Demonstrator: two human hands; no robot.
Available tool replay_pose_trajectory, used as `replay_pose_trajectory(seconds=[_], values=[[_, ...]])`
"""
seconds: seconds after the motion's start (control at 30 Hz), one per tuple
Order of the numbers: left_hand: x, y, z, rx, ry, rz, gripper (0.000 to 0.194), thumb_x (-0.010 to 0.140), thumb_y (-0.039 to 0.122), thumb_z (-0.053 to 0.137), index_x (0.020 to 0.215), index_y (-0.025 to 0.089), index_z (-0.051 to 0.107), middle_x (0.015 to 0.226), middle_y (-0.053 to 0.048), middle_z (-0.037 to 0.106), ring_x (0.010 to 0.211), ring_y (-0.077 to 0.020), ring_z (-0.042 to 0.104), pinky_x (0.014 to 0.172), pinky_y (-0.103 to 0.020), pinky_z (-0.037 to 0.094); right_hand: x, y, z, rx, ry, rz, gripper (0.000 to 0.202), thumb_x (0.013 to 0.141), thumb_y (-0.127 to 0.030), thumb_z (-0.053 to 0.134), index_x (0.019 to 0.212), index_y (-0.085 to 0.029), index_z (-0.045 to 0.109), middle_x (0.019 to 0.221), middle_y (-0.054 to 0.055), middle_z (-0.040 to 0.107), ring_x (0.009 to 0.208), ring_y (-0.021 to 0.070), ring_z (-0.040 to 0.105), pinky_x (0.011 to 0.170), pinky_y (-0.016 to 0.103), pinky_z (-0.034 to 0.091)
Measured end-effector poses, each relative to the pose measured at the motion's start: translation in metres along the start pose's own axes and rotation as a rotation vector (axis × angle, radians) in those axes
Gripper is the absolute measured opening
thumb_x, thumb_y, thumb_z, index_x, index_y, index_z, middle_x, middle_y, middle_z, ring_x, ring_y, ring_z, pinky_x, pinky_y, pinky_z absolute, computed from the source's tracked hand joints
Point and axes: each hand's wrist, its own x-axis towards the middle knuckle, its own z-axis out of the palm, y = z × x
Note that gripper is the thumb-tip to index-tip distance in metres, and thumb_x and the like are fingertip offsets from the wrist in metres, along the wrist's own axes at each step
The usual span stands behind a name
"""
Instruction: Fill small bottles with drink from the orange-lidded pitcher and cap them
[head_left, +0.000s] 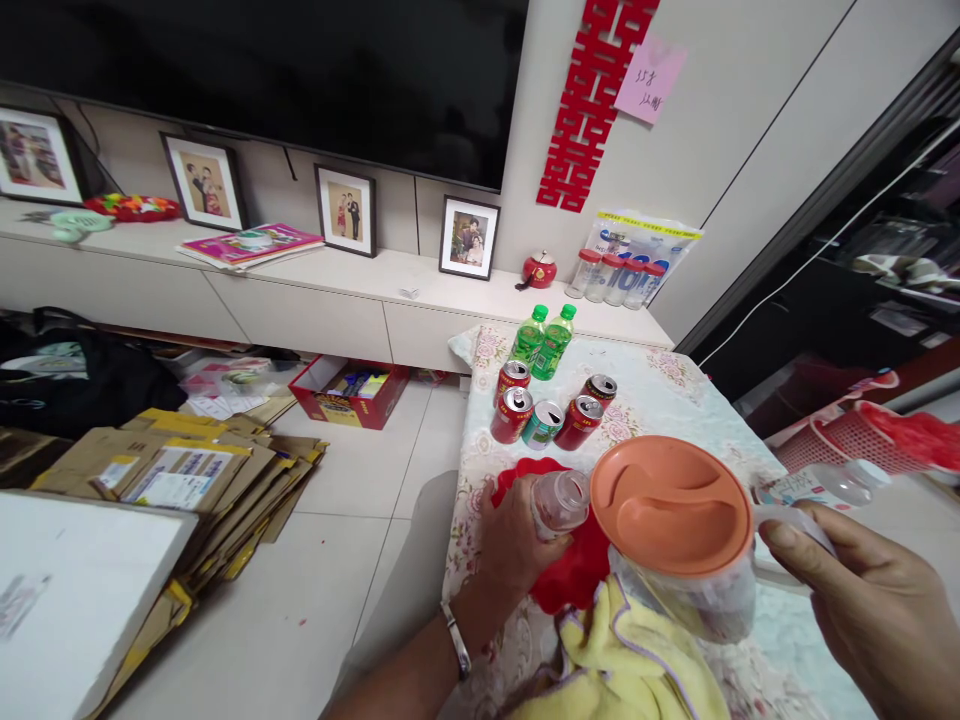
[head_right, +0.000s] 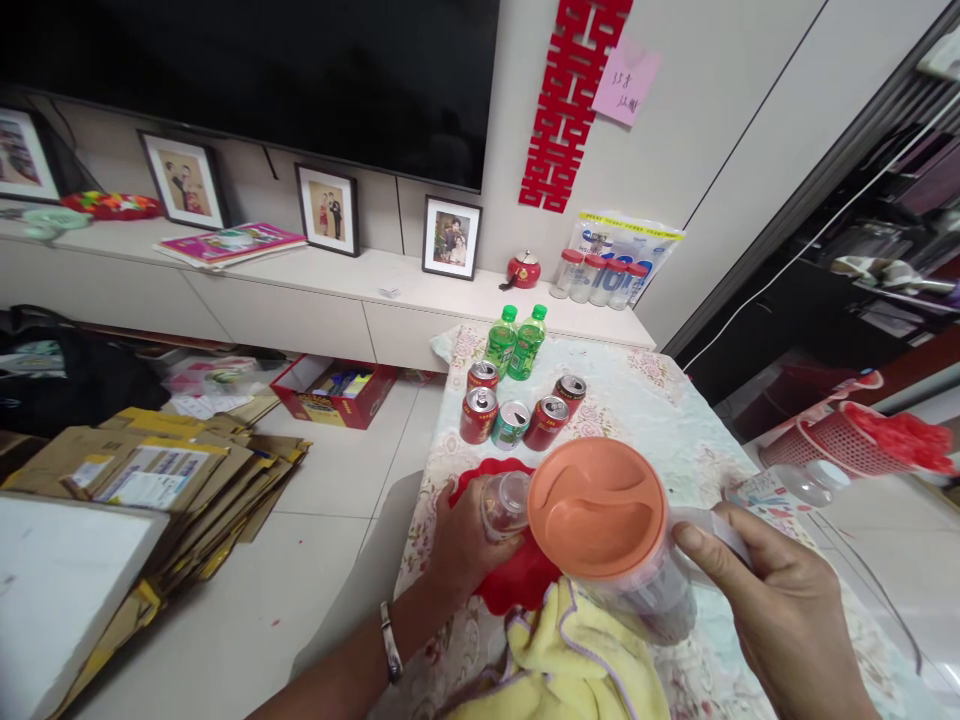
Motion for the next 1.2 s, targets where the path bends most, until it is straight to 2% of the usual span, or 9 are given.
replay_pose_trajectory(seconds=[0.13,0.33,0.53,0.7,0.8,0.93,1.1,1.2], values=[[0.0,0.001,0.0,0.014,0.005,-0.004,0.055,0.064,0.038,0.071,0.117,0.038,0.056,0.125,-0.01,0.079,0.123,-0.0392,0.071,0.128,-0.069,0.026,0.003,0.002,-0.004,0.001,-0.036,0.091,0.048,0.066,-0.068,0.088,0.085,-0.026,0.077,0.07,-0.001,0.065,0.067,0.0186,0.052,0.059,0.03,0.041],[0.0,0.007,-0.005,0.02,-0.021,-0.032,0.054,0.066,0.041,0.071,0.119,0.034,0.057,0.126,-0.012,0.078,0.125,-0.0415,0.07,0.128,-0.07,0.025,0.003,-0.005,-0.002,-0.017,-0.042,0.093,0.049,0.069,-0.07,0.086,0.085,-0.024,0.078,0.077,0.0,0.071,0.07,0.0191,0.053,0.064,0.031,0.042],[-0.002,0.014,-0.009,0.016,-0.018,-0.042,0.05,0.071,0.04,0.071,0.119,0.033,0.06,0.124,-0.013,0.079,0.124,-0.0407,0.07,0.128,-0.068,0.026,0.006,-0.003,-0.003,-0.063,-0.031,0.078,0.052,0.066,-0.072,0.086,0.086,-0.025,0.079,0.082,0.0,0.074,0.074,0.022,0.057,0.065,0.032,0.041],[-0.001,0.008,-0.005,0.013,-0.006,-0.023,0.05,0.069,0.04,0.074,0.117,0.034,0.058,0.124,-0.01,0.079,0.124,-0.0402,0.071,0.128,-0.07,0.027,0.004,-0.007,-0.004,-0.05,-0.028,0.075,0.05,0.065,-0.07,0.087,0.089,-0.026,0.08,0.077,-0.001,0.069,0.068,0.0184,0.051,0.062,0.031,0.039],[0.0,0.004,-0.002,0.031,-0.003,-0.013,0.051,0.07,0.04,0.074,0.118,0.035,0.058,0.125,-0.01,0.078,0.125,-0.0393,0.07,0.129,-0.068,0.026,0.003,-0.008,-0.003,-0.04,-0.024,0.068,0.047,0.066,-0.068,0.088,0.081,-0.025,0.076,0.074,-0.001,0.066,0.065,0.0161,0.045,0.06,0.03,0.037],[-0.001,0.003,-0.001,0.039,-0.007,-0.014,0.052,0.071,0.041,0.075,0.119,0.036,0.057,0.126,-0.011,0.078,0.124,-0.039,0.071,0.13,-0.067,0.025,0.004,-0.004,-0.003,-0.037,-0.031,0.069,0.051,0.066,-0.069,0.087,0.068,-0.024,0.064,0.069,-0.002,0.059,0.065,0.0165,0.045,0.06,0.03,0.038],[-0.002,0.007,-0.005,0.027,-0.015,-0.024,0.052,0.071,0.04,0.076,0.119,0.034,0.058,0.125,-0.011,0.078,0.125,-0.0392,0.07,0.13,-0.066,0.024,0.006,-0.003,-0.002,-0.058,-0.051,0.068,0.051,0.069,-0.071,0.084,0.069,-0.024,0.064,0.077,-0.001,0.066,0.069,0.018,0.049,0.061,0.03,0.039],[-0.003,0.009,-0.007,0.027,-0.008,-0.012,0.052,0.072,0.038,0.076,0.12,0.035,0.057,0.126,-0.011,0.078,0.125,-0.0389,0.07,0.129,-0.067,0.024,0.004,-0.009,0.0,-0.046,-0.031,0.052,0.05,0.067,-0.069,0.086,0.067,-0.024,0.064,0.069,-0.002,0.057,0.066,0.0163,0.045,0.058,0.029,0.037]])
